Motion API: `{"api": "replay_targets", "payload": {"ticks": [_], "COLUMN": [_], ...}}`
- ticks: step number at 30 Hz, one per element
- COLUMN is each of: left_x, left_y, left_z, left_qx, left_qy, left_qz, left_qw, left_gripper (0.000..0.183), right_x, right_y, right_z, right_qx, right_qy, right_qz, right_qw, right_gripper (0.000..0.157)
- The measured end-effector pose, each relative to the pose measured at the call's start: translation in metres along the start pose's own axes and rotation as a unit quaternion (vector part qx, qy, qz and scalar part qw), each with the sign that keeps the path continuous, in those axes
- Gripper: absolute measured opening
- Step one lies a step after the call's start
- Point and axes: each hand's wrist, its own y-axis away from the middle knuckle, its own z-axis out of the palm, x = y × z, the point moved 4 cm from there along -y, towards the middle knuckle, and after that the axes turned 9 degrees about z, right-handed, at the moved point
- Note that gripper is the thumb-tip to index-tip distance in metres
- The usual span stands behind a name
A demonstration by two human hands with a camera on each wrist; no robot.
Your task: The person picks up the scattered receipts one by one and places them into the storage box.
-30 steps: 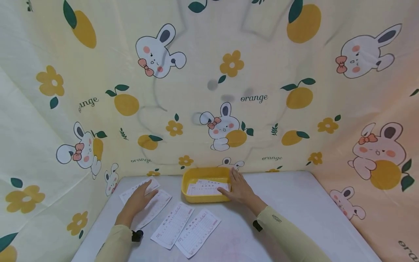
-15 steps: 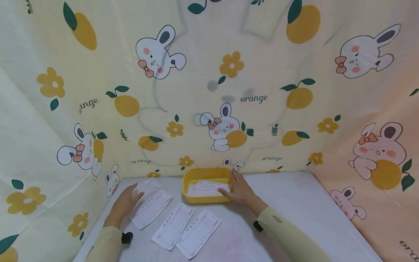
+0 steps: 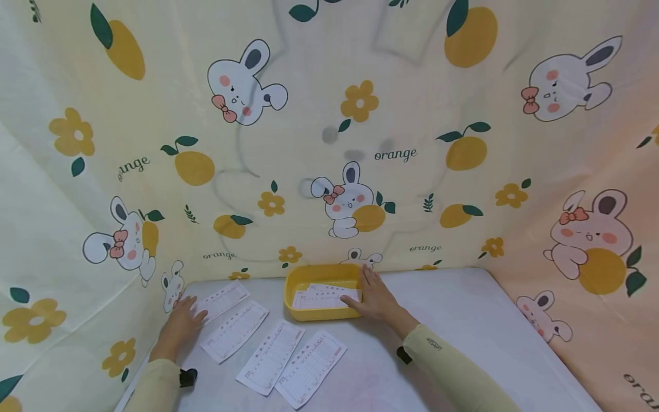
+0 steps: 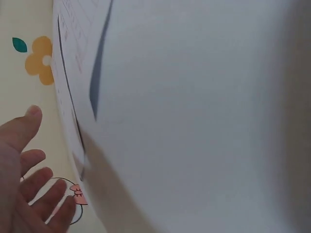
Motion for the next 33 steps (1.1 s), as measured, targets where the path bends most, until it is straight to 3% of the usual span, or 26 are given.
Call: {"api": "replay_targets", "payload": {"ticks": [7,16,33], "left_x": [-0.0095,-0.0082,-0.0117], "left_y": [0.0057,0.0071,0.0019], "left_z": [0.0037,0.0016,0.0093], "left_qx": [-0.011,0.013,-0.015], "left_qy": [0.066,0.029,0.028], "left_qz": [-0.034,-0.016,-0.035], "left_qw": [0.9972,0.9994,0.9989], "left_gripper": [0.082,0.075,0.073], "right_x": [0.0,0.0013,0.001], "right_y": [0.0008,-0.0015,-0.0013], "right_z": [-0.0002,0.0021,0.0014], "right_qx": [-0.005,-0.011,-0.015], "right_qy": [0.001,0.019,0.023], "right_qz": [0.0,0.01,0.014], "right_qw": [1.0,1.0,1.0], "right_gripper": [0.119,0.121,0.12]}}
